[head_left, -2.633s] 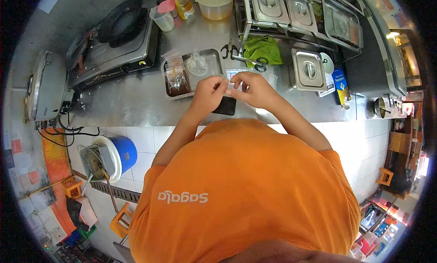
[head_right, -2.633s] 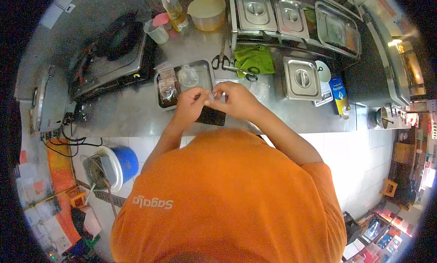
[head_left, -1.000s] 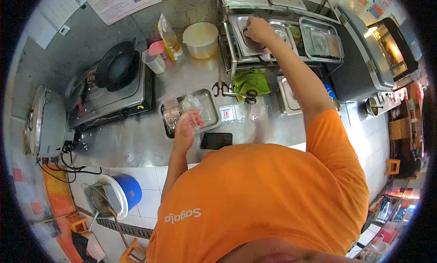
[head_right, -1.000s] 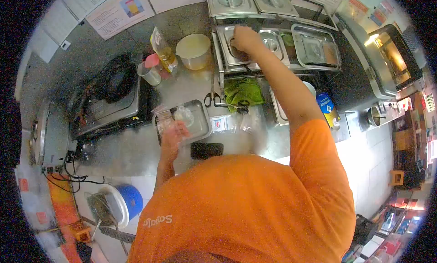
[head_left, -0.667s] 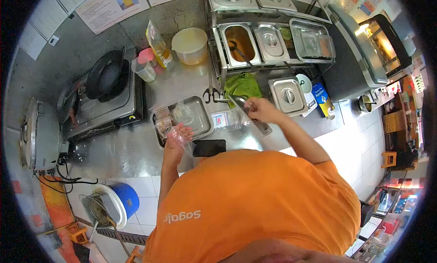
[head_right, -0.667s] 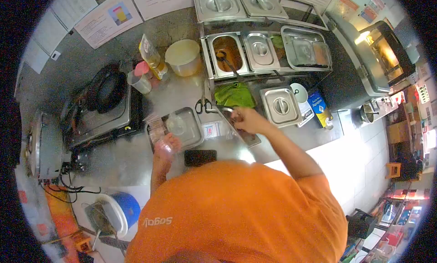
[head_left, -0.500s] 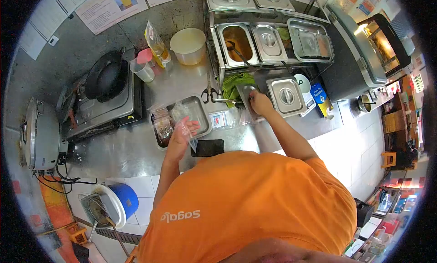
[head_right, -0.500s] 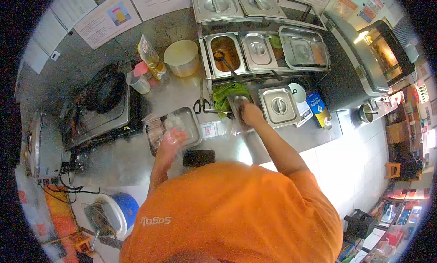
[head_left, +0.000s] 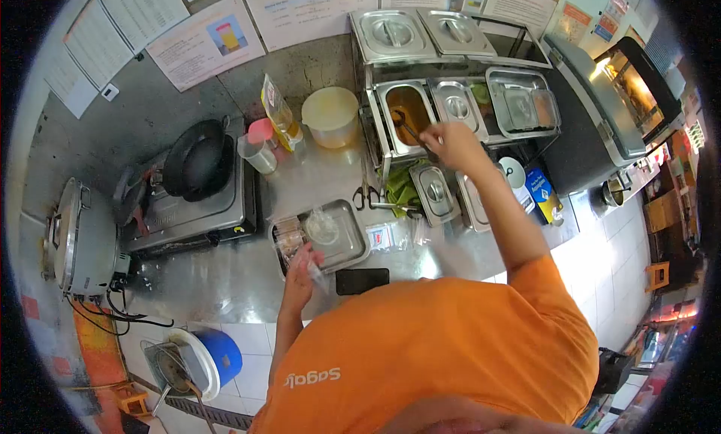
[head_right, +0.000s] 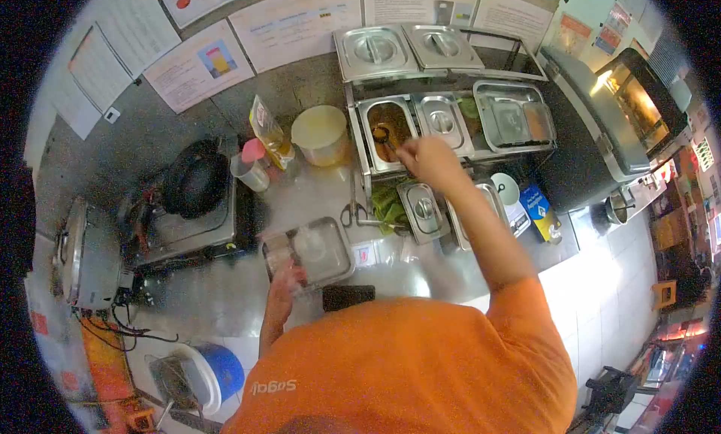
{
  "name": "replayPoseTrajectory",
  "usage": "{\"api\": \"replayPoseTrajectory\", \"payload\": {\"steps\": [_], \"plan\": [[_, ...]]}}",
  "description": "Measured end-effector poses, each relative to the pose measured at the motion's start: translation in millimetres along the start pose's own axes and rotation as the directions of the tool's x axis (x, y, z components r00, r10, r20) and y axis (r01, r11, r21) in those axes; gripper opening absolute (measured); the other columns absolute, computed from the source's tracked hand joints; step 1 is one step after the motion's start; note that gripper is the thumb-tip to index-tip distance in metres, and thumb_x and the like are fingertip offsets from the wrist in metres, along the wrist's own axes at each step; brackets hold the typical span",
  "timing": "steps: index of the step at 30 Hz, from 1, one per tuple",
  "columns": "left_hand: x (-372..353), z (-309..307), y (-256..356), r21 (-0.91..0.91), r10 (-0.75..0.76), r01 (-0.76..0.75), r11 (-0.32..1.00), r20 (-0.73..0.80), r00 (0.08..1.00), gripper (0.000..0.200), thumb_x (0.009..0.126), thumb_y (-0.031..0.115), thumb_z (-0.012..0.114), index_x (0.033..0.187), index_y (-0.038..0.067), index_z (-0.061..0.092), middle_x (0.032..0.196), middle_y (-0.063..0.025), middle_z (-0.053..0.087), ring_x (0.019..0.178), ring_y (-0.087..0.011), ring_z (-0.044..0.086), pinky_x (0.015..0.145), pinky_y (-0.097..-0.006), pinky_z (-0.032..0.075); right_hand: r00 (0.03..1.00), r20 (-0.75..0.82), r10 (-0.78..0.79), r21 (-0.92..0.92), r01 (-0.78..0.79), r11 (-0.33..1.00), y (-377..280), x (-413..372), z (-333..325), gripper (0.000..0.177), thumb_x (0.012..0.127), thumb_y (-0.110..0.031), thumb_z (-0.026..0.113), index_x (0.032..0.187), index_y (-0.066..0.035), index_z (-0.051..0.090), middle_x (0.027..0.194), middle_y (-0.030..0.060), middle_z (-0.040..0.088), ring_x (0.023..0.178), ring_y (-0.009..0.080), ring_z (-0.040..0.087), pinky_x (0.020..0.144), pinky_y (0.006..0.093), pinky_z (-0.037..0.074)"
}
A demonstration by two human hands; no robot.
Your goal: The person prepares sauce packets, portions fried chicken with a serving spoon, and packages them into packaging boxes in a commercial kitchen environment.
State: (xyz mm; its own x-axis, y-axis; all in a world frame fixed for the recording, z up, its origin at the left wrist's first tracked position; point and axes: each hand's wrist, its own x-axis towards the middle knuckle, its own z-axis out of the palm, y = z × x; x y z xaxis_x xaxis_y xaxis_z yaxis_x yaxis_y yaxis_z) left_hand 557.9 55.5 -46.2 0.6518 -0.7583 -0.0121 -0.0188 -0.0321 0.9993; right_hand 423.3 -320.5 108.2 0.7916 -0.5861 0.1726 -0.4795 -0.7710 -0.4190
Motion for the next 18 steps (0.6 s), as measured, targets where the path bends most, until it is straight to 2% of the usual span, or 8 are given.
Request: {"api": "replayPoseTrajectory", "payload": {"steps": [2,4,6,9,13,14,16,18], "plan": [[15.3,11.3,4.4,0.018,0.016,-0.016,1.000,-0.009,1.000,0.044,0.098,0.032,0.032,0.122,-0.003,0.042,0.105,-0.0136,0.059,0.098,-0.0207,0.057,0.089,-0.0300,0.041,0.995,-0.053,-0.088,-0.074,0.084,0.994,21.4,35.7,19.5,0.024,0.079,-0.028,0.060,0.081,-0.005,0.066,0.075,0.0165,0.065,0.072,0.0341,0.063,0.066,0.0415,0.050],[22.9,19.4,13.1,0.036,0.044,-0.044,0.998,-0.022,0.999,0.044,0.098,0.032,0.030,0.123,-0.004,0.040,0.106,-0.0141,0.058,0.099,-0.0214,0.056,0.090,-0.0303,0.041,0.992,0.115,-0.055,-0.324,0.089,0.942,21.4,56.2,31.6,0.021,0.076,-0.022,0.062,0.084,-0.003,0.067,0.082,0.0157,0.065,0.076,0.0341,0.063,0.067,0.0410,0.050],[24.1,18.4,25.8,0.215,0.214,-0.214,0.953,0.020,0.977,0.042,0.099,0.029,0.029,0.123,-0.004,0.038,0.107,-0.0152,0.058,0.101,-0.0223,0.056,0.091,-0.0315,0.040,0.985,0.163,-0.048,-0.402,0.111,0.909,9.9,61.4,27.7,0.017,0.075,-0.017,0.062,0.083,-0.002,0.067,0.082,0.0165,0.065,0.077,0.0339,0.063,0.067,0.0412,0.051],[19.4,-0.6,6.2,0.433,0.333,-0.353,0.829,0.123,0.935,0.038,0.098,0.024,0.031,0.123,-0.005,0.037,0.112,-0.0163,0.056,0.105,-0.0225,0.054,0.095,-0.0330,0.037,0.973,0.208,-0.097,-0.538,0.196,0.820,2.2,69.2,1.4,0.014,0.073,-0.012,0.060,0.079,-0.002,0.067,0.081,0.0172,0.065,0.076,0.0325,0.064,0.065,0.0411,0.052],[7.6,-9.0,2.5,0.267,0.208,-0.232,0.935,0.116,0.971,0.036,0.098,0.022,0.033,0.122,-0.005,0.037,0.115,-0.0172,0.055,0.108,-0.0239,0.053,0.097,-0.0337,0.035,0.928,0.234,-0.290,-0.649,0.372,0.664,13.9,86.5,-22.4,0.011,0.071,-0.011,0.059,0.074,-0.004,0.067,0.078,0.0156,0.066,0.072,0.0301,0.066,0.061,0.0394,0.053],[8.0,-6.1,1.0,0.209,0.225,-0.241,0.948,0.101,0.969,0.037,0.098,0.023,0.032,0.121,-0.005,0.037,0.116,-0.0176,0.054,0.108,-0.0246,0.053,0.098,-0.0339,0.035,0.924,0.177,-0.339,-0.669,0.366,0.647,16.4,90.5,-18.8,0.010,0.071,-0.011,0.059,0.072,-0.005,0.068,0.076,0.0149,0.066,0.071,0.0299,0.066,0.060,0.0386,0.053],[8.8,-0.2,2.3,0.150,0.239,-0.250,0.957,0.087,0.967,0.038,0.098,0.024,0.032,0.121,-0.005,0.038,0.117,-0.0180,0.054,0.109,-0.0253,0.053,0.098,-0.0342,0.035,0.923,0.227,-0.309,-0.666,0.379,0.642,19.8,89.5,-9.3,0.010,0.071,-0.011,0.059,0.072,-0.005,0.067,0.076,0.0149,0.066,0.071,0.0302,0.066,0.059,0.0389,0.053],[14.4,5.4,20.5,0.178,0.160,-0.175,0.968,0.097,0.982,0.037,0.098,0.024,0.032,0.120,-0.005,0.038,0.117,-0.0184,0.053,0.108,-0.0263,0.053,0.098,-0.0350,0.036,0.921,0.271,-0.280,-0.664,0.390,0.638,25.7,86.1,-2.2,0.010,0.071,-0.010,0.059,0.072,-0.005,0.067,0.076,0.0149,0.066,0.070,0.0304,0.066,0.059,0.0392,0.053]]}}
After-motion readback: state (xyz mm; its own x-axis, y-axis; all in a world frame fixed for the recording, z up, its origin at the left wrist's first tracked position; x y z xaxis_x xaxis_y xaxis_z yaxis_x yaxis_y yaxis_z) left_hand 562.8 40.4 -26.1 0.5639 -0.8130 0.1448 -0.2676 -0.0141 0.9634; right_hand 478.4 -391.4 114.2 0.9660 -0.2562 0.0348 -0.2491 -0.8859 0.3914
